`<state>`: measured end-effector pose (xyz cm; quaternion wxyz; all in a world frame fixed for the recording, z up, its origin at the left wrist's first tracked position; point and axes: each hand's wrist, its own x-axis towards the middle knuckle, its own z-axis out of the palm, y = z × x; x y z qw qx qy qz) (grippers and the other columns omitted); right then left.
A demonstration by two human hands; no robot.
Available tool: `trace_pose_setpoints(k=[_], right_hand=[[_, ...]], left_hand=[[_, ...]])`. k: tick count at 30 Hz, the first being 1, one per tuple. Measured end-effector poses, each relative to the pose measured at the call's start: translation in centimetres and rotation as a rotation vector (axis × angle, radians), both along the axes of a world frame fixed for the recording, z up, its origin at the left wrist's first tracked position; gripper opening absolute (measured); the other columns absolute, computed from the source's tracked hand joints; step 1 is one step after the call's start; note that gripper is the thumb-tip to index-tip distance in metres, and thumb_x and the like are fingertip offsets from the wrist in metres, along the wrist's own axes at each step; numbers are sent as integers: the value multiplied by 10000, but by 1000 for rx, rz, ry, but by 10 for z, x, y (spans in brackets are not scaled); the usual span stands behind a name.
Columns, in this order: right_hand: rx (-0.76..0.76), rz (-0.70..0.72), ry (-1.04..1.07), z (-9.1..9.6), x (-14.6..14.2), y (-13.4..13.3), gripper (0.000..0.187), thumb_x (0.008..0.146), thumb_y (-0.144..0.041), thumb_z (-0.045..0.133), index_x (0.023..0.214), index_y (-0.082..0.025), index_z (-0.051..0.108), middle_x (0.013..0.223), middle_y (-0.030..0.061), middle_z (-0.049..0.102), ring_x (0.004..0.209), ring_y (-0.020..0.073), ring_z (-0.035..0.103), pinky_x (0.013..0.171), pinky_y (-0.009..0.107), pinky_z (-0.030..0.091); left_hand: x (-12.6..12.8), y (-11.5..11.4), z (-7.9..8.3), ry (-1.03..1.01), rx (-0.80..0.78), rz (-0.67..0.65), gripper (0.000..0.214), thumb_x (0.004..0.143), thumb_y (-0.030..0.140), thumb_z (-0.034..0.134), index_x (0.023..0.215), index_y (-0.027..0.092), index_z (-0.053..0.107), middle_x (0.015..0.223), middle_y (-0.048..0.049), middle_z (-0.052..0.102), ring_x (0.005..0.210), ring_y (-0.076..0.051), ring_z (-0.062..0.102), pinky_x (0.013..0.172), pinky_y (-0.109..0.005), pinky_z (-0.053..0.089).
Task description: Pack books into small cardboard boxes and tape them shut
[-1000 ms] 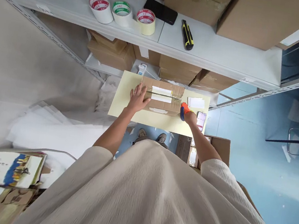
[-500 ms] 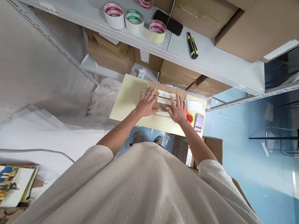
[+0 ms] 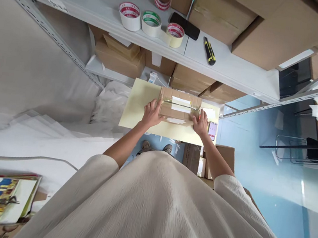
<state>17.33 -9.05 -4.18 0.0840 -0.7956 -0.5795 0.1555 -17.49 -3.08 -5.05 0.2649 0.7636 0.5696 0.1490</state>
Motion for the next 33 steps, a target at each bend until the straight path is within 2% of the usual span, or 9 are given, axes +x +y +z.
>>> trace_pose_setpoints(k=[3,7,10,14,18,20,23,28,33], right_hand=[[3,-38,96,-7,-4,-3,954,1130,-701,416,1916,-202,209,1761,286,589,1564,512,617,1229,733,541],[53,-100,205,-5,-18,0,960,1121,-743,399,1881,-183,224,1642,277,697,1424,498,722,1153,662,602],[117,-166,271,7,-26,5,934,1127,-781,383,1852,-204,267,1591,259,733,1404,498,727,1170,650,574],[146,-219,350,26,-33,16,891,1174,-798,302,1852,-220,291,1430,212,799,1382,453,739,1192,574,539],[124,-232,458,29,-38,23,924,1174,-794,357,1866,-182,332,1390,219,822,1398,431,735,1203,543,538],[111,-193,510,24,-39,24,929,1164,-768,401,1895,-203,301,1408,196,836,1374,407,748,1194,551,559],[108,-99,528,14,-34,23,916,1160,-736,421,1931,-277,238,1568,171,781,1397,366,751,1190,555,584],[80,-133,480,-7,-19,10,837,1168,-700,362,1860,-230,405,1715,233,656,1486,358,708,1246,564,576],[13,-155,460,-31,8,-14,746,1094,-644,477,1694,-222,611,1586,212,722,1370,385,746,1178,623,623]], left_hand=[[7,-13,-13,-105,-44,145,1052,992,412,815,1876,152,307,1722,-335,517,1618,-543,528,1315,-710,464],[19,-20,-21,-276,-110,271,942,1045,390,744,1838,121,312,1578,-312,615,1530,-504,626,1270,-666,531],[17,-14,-11,-284,-56,313,870,1100,452,707,1813,112,342,1616,-321,603,1561,-483,622,1304,-633,515],[7,4,9,-117,24,378,851,1178,606,547,1830,118,301,1732,-333,550,1640,-474,562,1369,-616,450],[-1,18,15,-158,51,448,886,1188,679,444,1841,108,262,1773,-339,529,1674,-493,525,1366,-651,438],[-2,18,16,-150,72,408,921,1176,671,458,1862,96,239,1869,-348,417,1753,-512,416,1392,-683,388],[3,10,23,8,75,200,970,1135,607,555,1904,111,233,2001,-288,176,1853,-541,168,1450,-756,204],[33,-8,30,96,37,-200,925,1089,522,625,1914,213,345,2033,-166,150,1889,-470,85,1490,-749,14],[64,-13,18,100,17,-213,1042,1071,630,630,1946,207,255,2038,-170,54,1901,-442,-5,1485,-754,-97]])
